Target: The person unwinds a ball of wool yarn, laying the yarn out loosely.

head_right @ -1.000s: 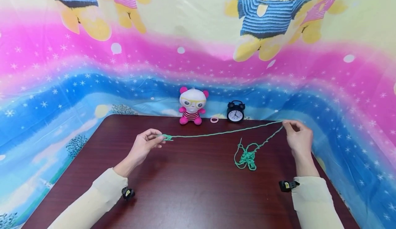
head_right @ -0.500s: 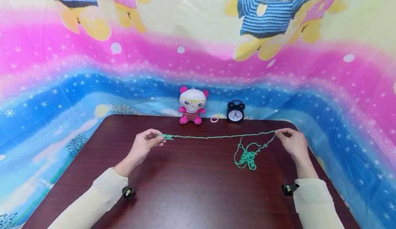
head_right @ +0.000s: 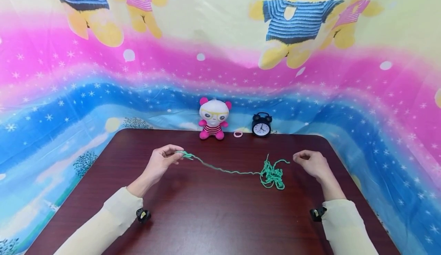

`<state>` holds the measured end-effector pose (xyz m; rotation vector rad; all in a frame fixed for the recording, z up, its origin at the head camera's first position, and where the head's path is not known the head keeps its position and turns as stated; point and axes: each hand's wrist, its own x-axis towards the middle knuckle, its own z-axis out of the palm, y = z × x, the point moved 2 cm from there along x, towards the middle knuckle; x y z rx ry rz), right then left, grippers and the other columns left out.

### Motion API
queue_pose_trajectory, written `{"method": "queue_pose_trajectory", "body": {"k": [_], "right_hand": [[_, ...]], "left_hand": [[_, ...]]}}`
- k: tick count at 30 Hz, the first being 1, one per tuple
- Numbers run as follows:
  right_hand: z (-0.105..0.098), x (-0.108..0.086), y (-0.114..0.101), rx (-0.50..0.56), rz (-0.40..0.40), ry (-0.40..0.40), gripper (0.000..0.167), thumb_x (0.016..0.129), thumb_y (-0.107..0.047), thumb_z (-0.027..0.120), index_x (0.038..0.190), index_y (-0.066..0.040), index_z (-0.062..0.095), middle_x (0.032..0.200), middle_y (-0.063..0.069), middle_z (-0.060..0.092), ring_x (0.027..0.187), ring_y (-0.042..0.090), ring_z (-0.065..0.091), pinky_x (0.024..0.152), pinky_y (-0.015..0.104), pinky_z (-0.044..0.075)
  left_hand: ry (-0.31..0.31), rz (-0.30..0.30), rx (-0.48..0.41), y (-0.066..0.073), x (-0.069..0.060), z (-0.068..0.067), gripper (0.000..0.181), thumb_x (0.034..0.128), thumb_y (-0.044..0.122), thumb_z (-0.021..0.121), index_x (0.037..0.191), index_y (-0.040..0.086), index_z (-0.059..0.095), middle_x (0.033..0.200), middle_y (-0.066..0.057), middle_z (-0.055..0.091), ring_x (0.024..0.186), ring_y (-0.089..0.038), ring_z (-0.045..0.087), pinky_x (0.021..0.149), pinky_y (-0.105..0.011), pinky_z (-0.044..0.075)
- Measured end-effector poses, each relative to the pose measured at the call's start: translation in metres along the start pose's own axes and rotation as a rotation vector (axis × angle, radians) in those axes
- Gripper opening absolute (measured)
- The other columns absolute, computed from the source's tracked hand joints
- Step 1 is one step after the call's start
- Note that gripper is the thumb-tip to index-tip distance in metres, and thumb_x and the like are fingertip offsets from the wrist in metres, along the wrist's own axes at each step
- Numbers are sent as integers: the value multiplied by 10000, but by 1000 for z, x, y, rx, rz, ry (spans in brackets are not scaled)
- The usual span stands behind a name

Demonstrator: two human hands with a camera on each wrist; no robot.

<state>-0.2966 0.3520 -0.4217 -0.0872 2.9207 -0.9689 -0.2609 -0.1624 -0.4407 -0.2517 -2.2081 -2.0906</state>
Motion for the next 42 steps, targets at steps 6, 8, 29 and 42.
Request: {"method": "queue_pose_trajectory", "body": {"k": [6, 8, 29, 42], "right_hand": [[10, 1, -14, 30, -28, 19, 461, 1005, -463, 551, 1258, -95, 661, 1339, 245, 590, 1170, 428, 574, 840, 498, 550], [14, 1, -20, 56, -36, 19, 453, 1001, -461, 560, 1257, -101, 662, 1309, 228, 616, 1133, 396, 606, 834, 475, 569], [59, -2, -101, 166, -196, -15, 281, 965, -394, 651, 1167, -203, 696, 1108, 74, 714, 924, 252, 636, 716, 335, 529], [99, -3, -154, 198, -325, -60, 175, 939, -349, 695, 1095, -271, 717, 1078, -50, 729, 1023, 178, 656, 822, 341, 542]], "left_hand": [[9, -11, -1, 1, 0, 1, 320, 903, 154, 746, 1130, -62, 685, 809, 98, 731, 765, -103, 706, 695, -307, 598], [6, -11, -7, 1, 0, 1, 326, 904, 154, 744, 1136, -66, 680, 808, 102, 733, 778, -143, 720, 675, -295, 591], [-8, 5, 7, 2, 1, 3, 310, 908, 197, 744, 1148, 2, 714, 869, 30, 747, 816, -145, 723, 742, -363, 607], [-13, 3, -14, 3, 2, 4, 366, 904, 158, 745, 1174, -76, 671, 840, 43, 741, 776, -68, 710, 700, -268, 589]]}}
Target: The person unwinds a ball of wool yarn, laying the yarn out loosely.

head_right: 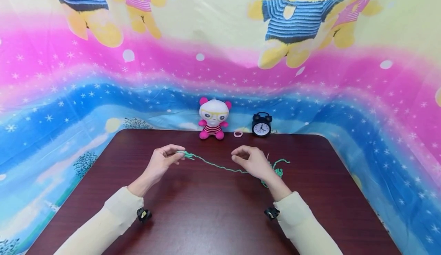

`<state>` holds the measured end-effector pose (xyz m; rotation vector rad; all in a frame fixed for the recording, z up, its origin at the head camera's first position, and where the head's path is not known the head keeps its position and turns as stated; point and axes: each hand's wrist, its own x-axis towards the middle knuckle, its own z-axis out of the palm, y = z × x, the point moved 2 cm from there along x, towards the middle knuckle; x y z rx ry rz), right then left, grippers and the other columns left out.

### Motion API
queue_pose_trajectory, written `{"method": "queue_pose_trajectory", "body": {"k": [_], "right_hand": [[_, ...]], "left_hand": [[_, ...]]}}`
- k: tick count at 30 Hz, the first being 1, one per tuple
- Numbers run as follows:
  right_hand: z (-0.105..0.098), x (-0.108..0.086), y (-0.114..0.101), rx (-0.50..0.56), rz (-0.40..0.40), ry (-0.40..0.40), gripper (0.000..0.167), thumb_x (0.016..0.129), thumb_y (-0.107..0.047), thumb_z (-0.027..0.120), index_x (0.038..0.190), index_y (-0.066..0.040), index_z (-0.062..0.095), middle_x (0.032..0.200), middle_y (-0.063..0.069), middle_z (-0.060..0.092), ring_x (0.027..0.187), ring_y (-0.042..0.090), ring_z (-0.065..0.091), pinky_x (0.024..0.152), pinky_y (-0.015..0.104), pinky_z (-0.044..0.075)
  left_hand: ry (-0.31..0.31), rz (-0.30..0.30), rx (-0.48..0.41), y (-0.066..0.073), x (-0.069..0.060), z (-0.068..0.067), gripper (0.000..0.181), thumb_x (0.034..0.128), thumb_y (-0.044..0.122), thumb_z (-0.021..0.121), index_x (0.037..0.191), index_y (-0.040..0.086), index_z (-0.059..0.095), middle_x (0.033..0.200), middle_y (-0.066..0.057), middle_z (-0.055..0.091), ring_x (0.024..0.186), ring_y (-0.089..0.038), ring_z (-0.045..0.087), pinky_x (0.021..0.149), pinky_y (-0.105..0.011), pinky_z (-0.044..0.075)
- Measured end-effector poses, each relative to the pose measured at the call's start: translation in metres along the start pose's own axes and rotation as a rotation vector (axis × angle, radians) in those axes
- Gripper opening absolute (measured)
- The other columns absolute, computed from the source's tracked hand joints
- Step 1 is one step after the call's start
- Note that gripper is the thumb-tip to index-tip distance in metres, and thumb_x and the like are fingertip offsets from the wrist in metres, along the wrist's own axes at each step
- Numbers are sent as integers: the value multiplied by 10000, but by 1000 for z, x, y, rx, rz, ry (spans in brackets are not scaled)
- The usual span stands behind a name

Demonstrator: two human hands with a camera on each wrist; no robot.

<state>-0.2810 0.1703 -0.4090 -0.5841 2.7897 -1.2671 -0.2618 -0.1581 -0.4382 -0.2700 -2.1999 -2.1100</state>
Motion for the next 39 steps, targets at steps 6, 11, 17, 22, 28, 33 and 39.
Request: {"method": "queue_pose_trajectory", "body": {"k": [6, 11, 17, 22, 28, 33, 39], "right_hand": [[16, 8, -11, 34, -17, -7, 138, 927, -305, 715, 1061, -276, 729, 1063, -51, 729, 972, 177, 658, 791, 341, 549], [27, 13, -18, 35, -29, -14, 132, 917, -311, 728, 1047, -292, 733, 1051, -74, 729, 971, 166, 641, 792, 342, 543], [41, 17, -25, 21, -62, -26, 150, 911, -320, 733, 1056, -280, 735, 1021, -86, 738, 956, 120, 662, 841, 353, 548], [50, 21, -33, 35, -78, -43, 145, 908, -307, 737, 1049, -276, 734, 981, -101, 732, 901, 94, 654, 819, 347, 551], [58, 25, -37, 40, -73, -51, 199, 897, -324, 748, 1068, -222, 744, 962, -107, 728, 913, 97, 654, 877, 369, 548], [63, 27, -39, 52, -79, -61, 219, 901, -318, 745, 1085, -199, 742, 982, -92, 728, 912, 97, 653, 876, 394, 558], [67, 30, -45, 61, -111, -55, 203, 893, -321, 750, 1067, -215, 744, 964, -86, 730, 896, 99, 652, 862, 391, 558]], "left_hand": [[-2, -5, 0, 1, 0, 1, 350, 903, 161, 746, 1165, -62, 681, 832, 74, 734, 777, -66, 713, 696, -266, 588], [-13, -2, -7, 1, 1, 2, 342, 906, 143, 739, 1164, -72, 678, 835, 86, 735, 778, -64, 714, 685, -242, 581], [-24, -2, -3, -1, 2, 4, 355, 899, 150, 748, 1167, -72, 678, 852, 84, 737, 799, -107, 722, 694, -254, 587], [-18, -4, 7, 0, 2, 5, 364, 886, 146, 762, 1166, -73, 680, 861, 71, 742, 853, -233, 737, 684, -251, 586], [-15, -13, 30, 0, 2, 5, 319, 887, 161, 764, 1140, -26, 708, 876, 64, 756, 834, -170, 736, 734, -356, 611], [-21, -25, 51, 2, 1, 6, 264, 888, 193, 766, 1108, 49, 738, 879, 64, 759, 843, -179, 741, 773, -453, 610], [-43, -24, 62, 1, 1, 5, 291, 896, 189, 757, 1133, 23, 725, 897, 55, 760, 815, -105, 730, 766, -419, 611]]}}
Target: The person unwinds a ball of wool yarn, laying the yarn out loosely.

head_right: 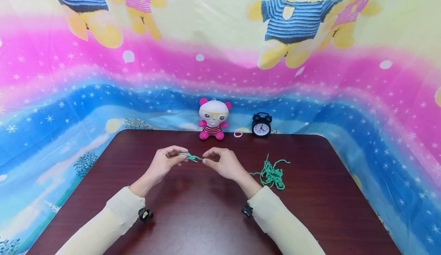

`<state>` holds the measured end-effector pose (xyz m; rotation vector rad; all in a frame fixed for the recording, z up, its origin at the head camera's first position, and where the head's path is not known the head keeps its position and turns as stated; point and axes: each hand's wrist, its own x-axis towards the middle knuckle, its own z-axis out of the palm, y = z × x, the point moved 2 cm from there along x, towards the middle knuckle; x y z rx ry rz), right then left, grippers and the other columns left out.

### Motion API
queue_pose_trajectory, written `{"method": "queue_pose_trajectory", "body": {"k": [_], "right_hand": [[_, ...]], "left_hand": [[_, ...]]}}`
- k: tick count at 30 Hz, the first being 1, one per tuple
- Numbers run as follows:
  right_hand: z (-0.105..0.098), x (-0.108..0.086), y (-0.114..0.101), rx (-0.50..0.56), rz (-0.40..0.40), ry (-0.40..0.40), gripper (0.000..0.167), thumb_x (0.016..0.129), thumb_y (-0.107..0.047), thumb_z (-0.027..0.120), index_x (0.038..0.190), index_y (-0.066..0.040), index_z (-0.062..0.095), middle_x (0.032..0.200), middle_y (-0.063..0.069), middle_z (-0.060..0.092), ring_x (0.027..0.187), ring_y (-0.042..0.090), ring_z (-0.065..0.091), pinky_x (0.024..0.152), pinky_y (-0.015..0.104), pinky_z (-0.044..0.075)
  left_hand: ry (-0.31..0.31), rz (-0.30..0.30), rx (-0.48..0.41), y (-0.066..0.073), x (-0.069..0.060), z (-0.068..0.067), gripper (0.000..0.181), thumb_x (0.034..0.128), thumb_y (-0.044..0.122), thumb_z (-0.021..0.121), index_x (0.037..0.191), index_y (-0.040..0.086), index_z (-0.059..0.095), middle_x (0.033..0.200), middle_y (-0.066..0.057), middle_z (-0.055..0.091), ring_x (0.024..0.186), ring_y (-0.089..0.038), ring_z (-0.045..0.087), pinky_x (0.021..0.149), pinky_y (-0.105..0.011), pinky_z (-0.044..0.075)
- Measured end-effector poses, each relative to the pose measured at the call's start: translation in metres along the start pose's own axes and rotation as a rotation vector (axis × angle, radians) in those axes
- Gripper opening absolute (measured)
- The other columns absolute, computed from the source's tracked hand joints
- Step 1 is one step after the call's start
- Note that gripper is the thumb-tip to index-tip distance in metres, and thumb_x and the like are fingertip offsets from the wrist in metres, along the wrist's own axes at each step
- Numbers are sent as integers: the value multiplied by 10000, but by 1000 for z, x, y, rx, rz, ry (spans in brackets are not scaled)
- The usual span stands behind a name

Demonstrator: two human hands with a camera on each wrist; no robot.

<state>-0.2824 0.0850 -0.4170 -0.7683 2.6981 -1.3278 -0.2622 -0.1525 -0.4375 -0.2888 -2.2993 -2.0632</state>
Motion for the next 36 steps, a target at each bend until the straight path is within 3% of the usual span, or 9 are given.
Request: {"method": "queue_pose_trajectory", "body": {"k": [5, 9, 11, 17, 24, 31, 33, 36], "right_hand": [[5, 3, -2, -13, -4, -6, 157, 896, -321, 748, 1036, -251, 744, 933, -110, 725, 874, 83, 643, 826, 328, 545], [8, 5, -3, -20, -15, -13, 124, 898, -314, 746, 1012, -265, 750, 924, -107, 727, 881, 97, 643, 864, 412, 552], [8, 5, -4, -28, -13, -16, 94, 902, -316, 743, 986, -276, 756, 913, -113, 727, 879, 106, 636, 857, 419, 544], [2, 4, -2, -73, -10, -1, 88, 924, -313, 718, 958, -243, 760, 906, -99, 722, 850, 133, 619, 804, 353, 521], [-15, 2, 0, -63, -6, 64, 88, 950, -298, 686, 981, -233, 737, 941, -70, 729, 874, 150, 624, 812, 340, 507], [-38, -1, 0, 3, -3, 144, 136, 972, -315, 656, 993, -198, 723, 619, 19, 587, 515, 222, 542, 547, 334, 473], [-45, -2, -1, 14, 3, 175, 164, 971, -323, 656, 1004, -178, 726, 616, 51, 589, 598, 222, 603, 601, 343, 515], [-54, -4, -2, -8, 4, 233, 178, 967, -326, 660, 1005, -169, 735, 854, 60, 718, 892, 223, 685, 777, 393, 566]], "left_hand": [[-19, -2, 8, 0, 0, 0, 309, 903, 183, 748, 1153, 7, 715, 911, 57, 762, 823, -109, 729, 795, -471, 606], [-25, -3, -2, 0, -1, 1, 275, 901, 175, 749, 1135, 33, 728, 919, 46, 765, 886, -257, 741, 780, -431, 611], [-29, -4, -6, 1, -1, 1, 267, 896, 173, 755, 1128, 44, 732, 923, 40, 765, 889, -271, 741, 783, -437, 612], [-52, -8, -13, 1, -2, 1, 308, 888, 201, 764, 1146, 38, 726, 897, 44, 747, 778, -111, 705, 740, -373, 611], [-68, 28, -14, 0, -3, 1, 280, 920, 198, 730, 1132, 14, 729, 823, 72, 723, 734, -117, 664, 684, -299, 585], [-101, 28, -28, -1, -3, 1, 289, 924, 215, 725, 1140, 23, 725, 814, 36, 730, 694, -115, 675, 695, -343, 591], [-111, 25, -28, -2, -3, 2, 303, 921, 210, 729, 1146, 7, 717, 819, 27, 733, 703, -131, 683, 703, -345, 592], [-110, 28, -21, -3, -3, 1, 316, 917, 193, 733, 1144, -26, 705, 824, 18, 740, 730, -166, 696, 706, -341, 595]]}}
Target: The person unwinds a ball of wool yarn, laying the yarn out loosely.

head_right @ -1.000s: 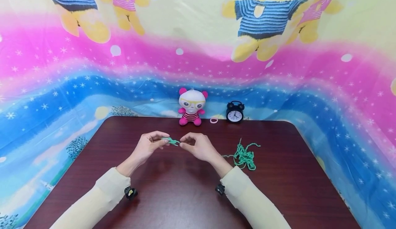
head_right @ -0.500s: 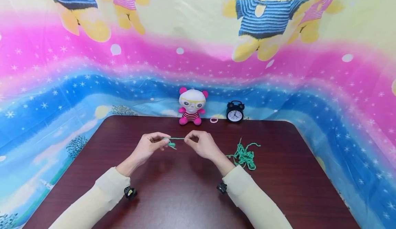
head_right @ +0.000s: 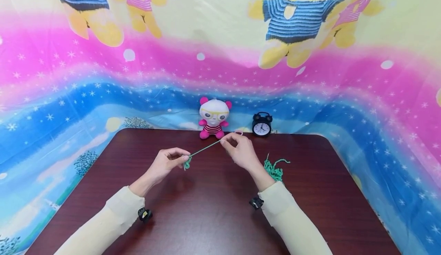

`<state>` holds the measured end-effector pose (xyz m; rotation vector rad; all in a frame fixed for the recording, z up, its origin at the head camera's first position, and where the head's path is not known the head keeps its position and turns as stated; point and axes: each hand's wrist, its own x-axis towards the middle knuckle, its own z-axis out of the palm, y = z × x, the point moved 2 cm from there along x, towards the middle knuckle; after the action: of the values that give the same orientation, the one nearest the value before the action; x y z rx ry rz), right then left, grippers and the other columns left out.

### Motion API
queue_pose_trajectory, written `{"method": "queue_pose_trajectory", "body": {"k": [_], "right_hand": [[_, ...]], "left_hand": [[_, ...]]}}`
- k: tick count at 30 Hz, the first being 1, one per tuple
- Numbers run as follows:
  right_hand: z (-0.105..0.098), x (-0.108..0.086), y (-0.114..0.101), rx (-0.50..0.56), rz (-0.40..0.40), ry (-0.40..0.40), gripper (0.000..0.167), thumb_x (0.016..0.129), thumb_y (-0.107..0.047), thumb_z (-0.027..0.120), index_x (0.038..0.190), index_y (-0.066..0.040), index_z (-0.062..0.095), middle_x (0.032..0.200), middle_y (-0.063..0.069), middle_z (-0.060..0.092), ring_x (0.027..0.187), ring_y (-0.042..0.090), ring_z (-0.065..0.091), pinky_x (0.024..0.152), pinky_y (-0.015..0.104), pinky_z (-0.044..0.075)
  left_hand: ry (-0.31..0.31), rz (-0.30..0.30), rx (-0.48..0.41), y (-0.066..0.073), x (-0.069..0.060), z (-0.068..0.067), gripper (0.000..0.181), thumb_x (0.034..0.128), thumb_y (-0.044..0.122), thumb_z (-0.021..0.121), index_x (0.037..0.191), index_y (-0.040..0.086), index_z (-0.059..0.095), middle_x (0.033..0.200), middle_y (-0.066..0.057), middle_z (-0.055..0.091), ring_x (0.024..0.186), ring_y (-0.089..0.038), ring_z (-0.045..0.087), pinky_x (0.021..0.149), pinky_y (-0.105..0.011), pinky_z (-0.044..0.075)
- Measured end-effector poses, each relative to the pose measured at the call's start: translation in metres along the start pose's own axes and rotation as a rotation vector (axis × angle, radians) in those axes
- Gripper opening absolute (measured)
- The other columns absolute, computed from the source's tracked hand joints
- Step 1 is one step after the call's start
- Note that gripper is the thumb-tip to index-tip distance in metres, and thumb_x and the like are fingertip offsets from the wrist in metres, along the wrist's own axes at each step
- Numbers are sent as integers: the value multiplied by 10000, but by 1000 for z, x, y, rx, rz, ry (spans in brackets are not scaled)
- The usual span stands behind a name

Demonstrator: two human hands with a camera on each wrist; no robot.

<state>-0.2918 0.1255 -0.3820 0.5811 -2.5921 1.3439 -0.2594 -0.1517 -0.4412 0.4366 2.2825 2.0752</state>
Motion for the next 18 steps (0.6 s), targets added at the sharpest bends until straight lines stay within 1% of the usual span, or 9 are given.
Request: {"method": "queue_pose_trajectory", "body": {"k": [2, 3, 4, 5, 8, 10, 12, 15, 18], "right_hand": [[-5, 0, 1, -24, -3, 32, 211, 970, -338, 654, 1022, -151, 738, 1064, 59, 737, 1048, 214, 670, 882, 407, 550], [-8, 1, 2, -30, 2, 44, 219, 972, -349, 651, 1025, -155, 737, 1148, 47, 725, 1070, 212, 670, 889, 409, 551], [-10, 1, 3, -28, 8, 52, 232, 974, -358, 646, 1030, -151, 737, 1213, 37, 708, 1034, 219, 676, 867, 409, 549], [-13, 0, 4, -30, 14, 55, 253, 979, -371, 635, 1042, -147, 735, 1228, 34, 702, 994, 219, 674, 843, 401, 545], [-21, 0, 8, -29, 42, 75, 290, 986, -418, 612, 1064, -164, 726, 1078, 38, 720, 887, 194, 637, 769, 355, 523], [-28, -1, 11, -24, 51, 94, 304, 988, -430, 603, 1074, -164, 721, 965, 57, 705, 828, 193, 611, 732, 343, 510], [-35, -2, 14, -23, 62, 121, 312, 989, -440, 596, 1080, -168, 717, 900, 69, 677, 792, 190, 603, 712, 332, 513], [-47, -2, 19, -2, 71, 163, 320, 996, -424, 590, 1097, -146, 712, 923, 91, 681, 776, 190, 616, 698, 308, 525], [-58, -2, 25, 25, 97, 208, 327, 995, -407, 598, 1113, -123, 710, 984, 51, 694, 815, 177, 641, 708, 255, 550]], "left_hand": [[8, 0, 7, 0, 0, 0, 319, 918, 193, 733, 1138, -36, 703, 839, 22, 747, 754, -165, 703, 707, -330, 596], [13, -1, 10, -1, 0, -1, 317, 917, 193, 733, 1135, -35, 704, 848, 24, 750, 767, -163, 706, 705, -320, 595], [18, -4, 11, -1, 0, -1, 307, 915, 193, 736, 1129, -25, 710, 857, 27, 751, 773, -156, 706, 705, -311, 596], [21, -7, 11, -1, 0, -1, 299, 913, 193, 738, 1124, -18, 714, 865, 32, 751, 784, -160, 710, 705, -301, 596], [24, -13, 1, 0, -1, -1, 289, 908, 180, 743, 1123, -12, 716, 877, 39, 747, 805, -188, 716, 710, -294, 600], [25, -16, -5, 0, -1, -1, 285, 904, 170, 747, 1122, -10, 715, 875, 50, 744, 812, -206, 717, 714, -294, 602], [23, -21, -16, 0, -1, -1, 284, 900, 155, 749, 1124, -15, 711, 877, 61, 744, 818, -207, 722, 717, -291, 603], [17, -27, -42, -1, -1, -1, 291, 894, 120, 748, 1132, -40, 696, 872, 59, 744, 807, -169, 727, 715, -274, 599], [4, -23, -66, -2, -1, -1, 314, 888, 87, 747, 1149, -71, 674, 878, 41, 745, 796, -121, 727, 715, -262, 595]]}}
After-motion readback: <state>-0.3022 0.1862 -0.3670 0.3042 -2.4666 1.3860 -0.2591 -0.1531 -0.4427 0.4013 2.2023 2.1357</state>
